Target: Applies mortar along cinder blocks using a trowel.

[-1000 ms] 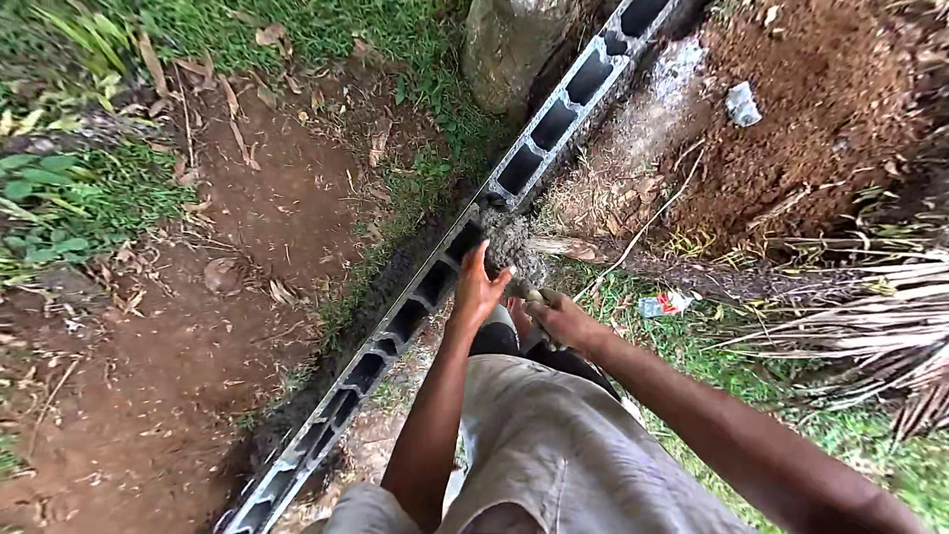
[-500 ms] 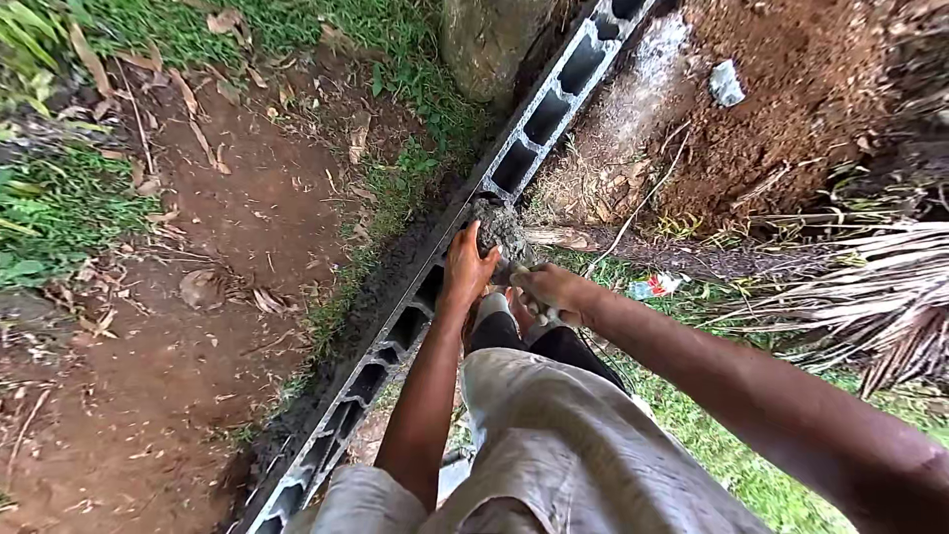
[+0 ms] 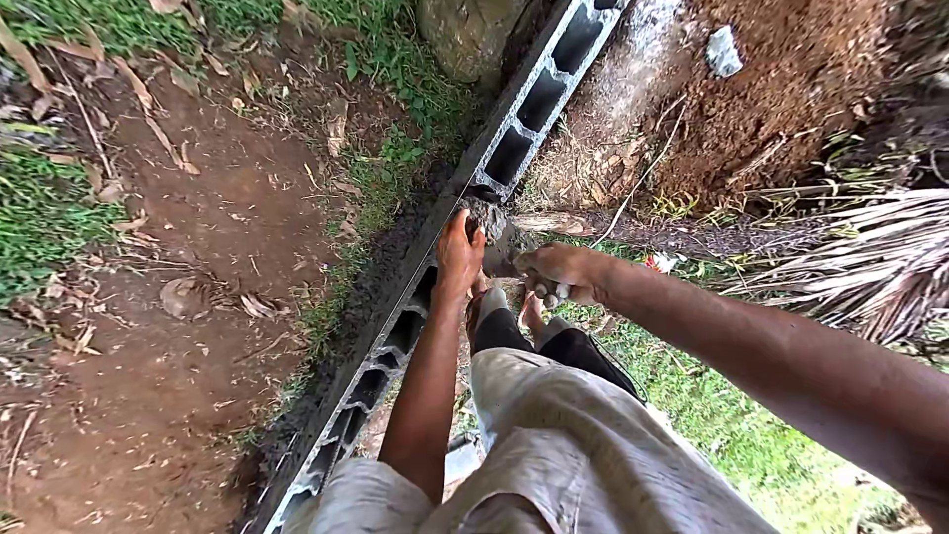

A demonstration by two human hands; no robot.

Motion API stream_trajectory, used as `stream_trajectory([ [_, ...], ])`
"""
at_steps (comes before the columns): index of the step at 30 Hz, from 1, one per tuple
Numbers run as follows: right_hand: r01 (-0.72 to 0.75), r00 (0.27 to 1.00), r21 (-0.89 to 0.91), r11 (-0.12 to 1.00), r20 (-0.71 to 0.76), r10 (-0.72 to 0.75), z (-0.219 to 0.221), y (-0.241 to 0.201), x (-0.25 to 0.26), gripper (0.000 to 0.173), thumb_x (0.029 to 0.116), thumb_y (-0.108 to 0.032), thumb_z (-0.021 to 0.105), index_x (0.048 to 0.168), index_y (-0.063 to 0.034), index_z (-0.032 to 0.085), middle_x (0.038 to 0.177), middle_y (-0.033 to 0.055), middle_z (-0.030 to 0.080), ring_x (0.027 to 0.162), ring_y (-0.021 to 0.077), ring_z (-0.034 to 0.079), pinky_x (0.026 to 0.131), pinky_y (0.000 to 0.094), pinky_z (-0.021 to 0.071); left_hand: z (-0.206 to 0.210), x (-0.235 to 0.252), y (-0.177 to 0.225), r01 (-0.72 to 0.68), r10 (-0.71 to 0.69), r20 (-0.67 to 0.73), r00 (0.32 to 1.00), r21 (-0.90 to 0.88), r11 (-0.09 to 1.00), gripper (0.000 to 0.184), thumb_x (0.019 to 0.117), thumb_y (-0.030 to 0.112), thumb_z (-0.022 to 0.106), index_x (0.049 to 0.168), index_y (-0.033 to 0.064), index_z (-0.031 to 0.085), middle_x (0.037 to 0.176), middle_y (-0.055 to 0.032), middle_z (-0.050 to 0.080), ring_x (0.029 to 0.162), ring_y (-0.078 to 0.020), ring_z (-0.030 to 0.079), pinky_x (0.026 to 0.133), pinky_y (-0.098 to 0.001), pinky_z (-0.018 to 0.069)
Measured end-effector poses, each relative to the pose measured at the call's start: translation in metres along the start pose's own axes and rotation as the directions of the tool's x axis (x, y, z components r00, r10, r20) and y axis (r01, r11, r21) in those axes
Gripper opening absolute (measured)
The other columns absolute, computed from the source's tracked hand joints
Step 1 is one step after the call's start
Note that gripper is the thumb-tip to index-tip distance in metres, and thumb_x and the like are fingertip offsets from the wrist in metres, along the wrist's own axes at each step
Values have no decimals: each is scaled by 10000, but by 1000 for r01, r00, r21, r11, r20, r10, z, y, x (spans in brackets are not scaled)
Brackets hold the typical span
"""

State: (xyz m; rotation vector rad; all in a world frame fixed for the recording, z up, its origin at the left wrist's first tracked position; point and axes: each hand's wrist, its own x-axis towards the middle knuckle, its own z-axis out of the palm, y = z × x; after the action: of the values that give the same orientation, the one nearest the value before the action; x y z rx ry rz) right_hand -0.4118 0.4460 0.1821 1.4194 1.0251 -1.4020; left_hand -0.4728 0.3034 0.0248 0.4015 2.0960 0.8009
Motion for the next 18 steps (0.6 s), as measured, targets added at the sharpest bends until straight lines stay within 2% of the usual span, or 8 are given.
stream_trajectory([
  [5,-2,999,71,997,53,-2,-13,-9,10,377,1134,-376,343,1082,-69,554,644,16,475,431,86,439,392,223,408,-26,-5,4,-13,12,-44,999,-38,999,427,1049,259,562,1417,42,570,1336,-207,635,1110,-304,693,989,-487,553],
  [9,-19,996,173,985,85,5,-21,-7,15,316,1132,-314,358,1151,-73,562,677,19,500,451,82,445,403,218,410,-63,10,-16,72,-84,-127,988,-97,993,427,1060,296,530,1421,72,573,1372,-168,627,1173,-270,667,1021,-472,532],
  [11,-26,996,222,975,92,5,-23,-7,17,314,1120,-314,386,1140,-64,576,681,20,520,453,82,453,407,217,413,-72,37,-30,84,-92,-60,994,-128,988,432,1066,298,514,1432,75,566,1394,-164,616,1250,-277,624,1073,-495,486],
  [13,-29,992,245,969,127,-3,-26,-7,19,300,1114,-310,396,1146,-68,570,687,15,514,458,75,448,411,210,407,-71,66,-43,105,-91,81,993,-195,975,428,1072,308,519,1431,80,567,1423,-152,598,1307,-272,582,1105,-501,456],
  [15,-47,988,261,964,157,5,-31,-6,21,296,1111,-314,402,1136,-71,569,686,6,506,449,63,441,404,195,402,-63,88,-52,150,-89,222,971,-275,950,437,1086,334,490,1436,81,559,1425,-147,589,1287,-267,582,1078,-483,468],
  [18,-95,976,310,946,214,28,-39,-6,20,310,1108,-321,396,1072,-70,574,660,-2,488,426,51,418,377,178,368,-55,103,-52,210,-99,332,938,-319,924,483,1105,407,416,1443,89,550,1404,-135,603,1260,-255,595,1053,-448,475],
])
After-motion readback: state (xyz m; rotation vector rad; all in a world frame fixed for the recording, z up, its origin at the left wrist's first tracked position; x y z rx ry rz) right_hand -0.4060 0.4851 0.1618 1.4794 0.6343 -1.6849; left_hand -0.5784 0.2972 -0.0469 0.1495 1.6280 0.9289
